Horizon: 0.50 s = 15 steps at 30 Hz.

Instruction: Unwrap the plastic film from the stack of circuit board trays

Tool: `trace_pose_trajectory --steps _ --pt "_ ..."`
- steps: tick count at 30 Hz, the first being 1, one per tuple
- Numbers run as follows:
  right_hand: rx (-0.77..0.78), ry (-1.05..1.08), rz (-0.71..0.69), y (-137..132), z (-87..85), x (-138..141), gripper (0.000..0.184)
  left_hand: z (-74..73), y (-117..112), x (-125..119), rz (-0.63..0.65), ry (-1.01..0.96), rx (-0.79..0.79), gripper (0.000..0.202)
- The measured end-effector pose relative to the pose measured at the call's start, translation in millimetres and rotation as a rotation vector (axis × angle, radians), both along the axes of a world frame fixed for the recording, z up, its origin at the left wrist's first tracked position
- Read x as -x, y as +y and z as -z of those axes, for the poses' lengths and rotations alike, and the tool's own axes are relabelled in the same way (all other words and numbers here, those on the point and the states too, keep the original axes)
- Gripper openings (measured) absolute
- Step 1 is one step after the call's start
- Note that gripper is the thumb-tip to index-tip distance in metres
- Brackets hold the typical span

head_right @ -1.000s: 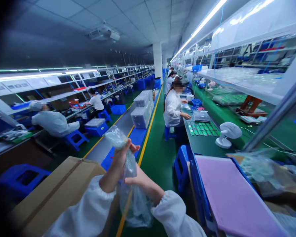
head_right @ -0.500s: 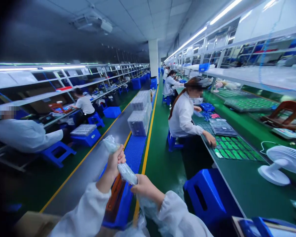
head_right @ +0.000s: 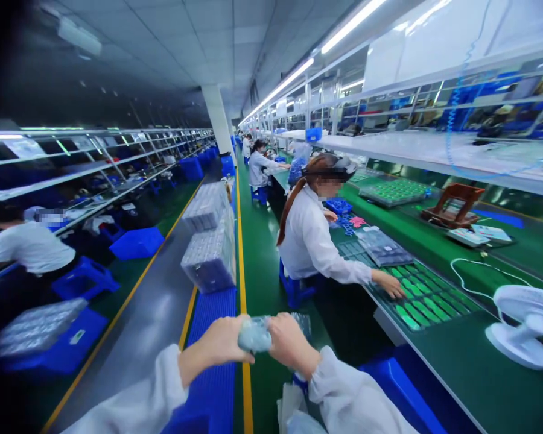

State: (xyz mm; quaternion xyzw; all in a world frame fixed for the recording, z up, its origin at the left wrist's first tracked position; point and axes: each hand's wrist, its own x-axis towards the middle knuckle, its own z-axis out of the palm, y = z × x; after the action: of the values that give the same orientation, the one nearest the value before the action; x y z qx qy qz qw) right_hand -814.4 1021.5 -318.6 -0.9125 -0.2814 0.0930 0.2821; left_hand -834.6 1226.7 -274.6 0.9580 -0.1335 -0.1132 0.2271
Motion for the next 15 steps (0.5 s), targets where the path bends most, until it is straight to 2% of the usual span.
trace_pose_trajectory --steps 2,5,9,11,13,15 --pt "-0.021 0.002 -0.02 8.8 0.9 -44.3 0.008 7.2 4.8 -45.6 0.061 -0.006 -0.131 0.035" --pt "-0.108 0.067 -0.026 26.3 -3.0 -113.2 0.009 9.3 20.2 -111.4 0.061 -0.017 -0.185 0.01" --pt "-0.154 0.17 -0.078 60.6 -6.1 -208.1 0.014 4.7 52.7 -187.6 -0.02 -0.073 -0.223 0.003" --pt "-0.14 0.14 -0.136 82.7 1.1 -252.8 0.014 9.2 72.5 -221.0 -0.058 -0.134 -0.233 0.01" --pt "-0.116 0.101 -0.2 106.7 13.8 -294.8 0.017 22.4 95.0 -253.5 -0.075 -0.216 -0.23 0.016" --pt "-0.081 0.094 -0.276 131.2 27.4 -336.6 0.018 42.6 120.7 -288.2 -0.028 -0.264 -0.203 0.016"
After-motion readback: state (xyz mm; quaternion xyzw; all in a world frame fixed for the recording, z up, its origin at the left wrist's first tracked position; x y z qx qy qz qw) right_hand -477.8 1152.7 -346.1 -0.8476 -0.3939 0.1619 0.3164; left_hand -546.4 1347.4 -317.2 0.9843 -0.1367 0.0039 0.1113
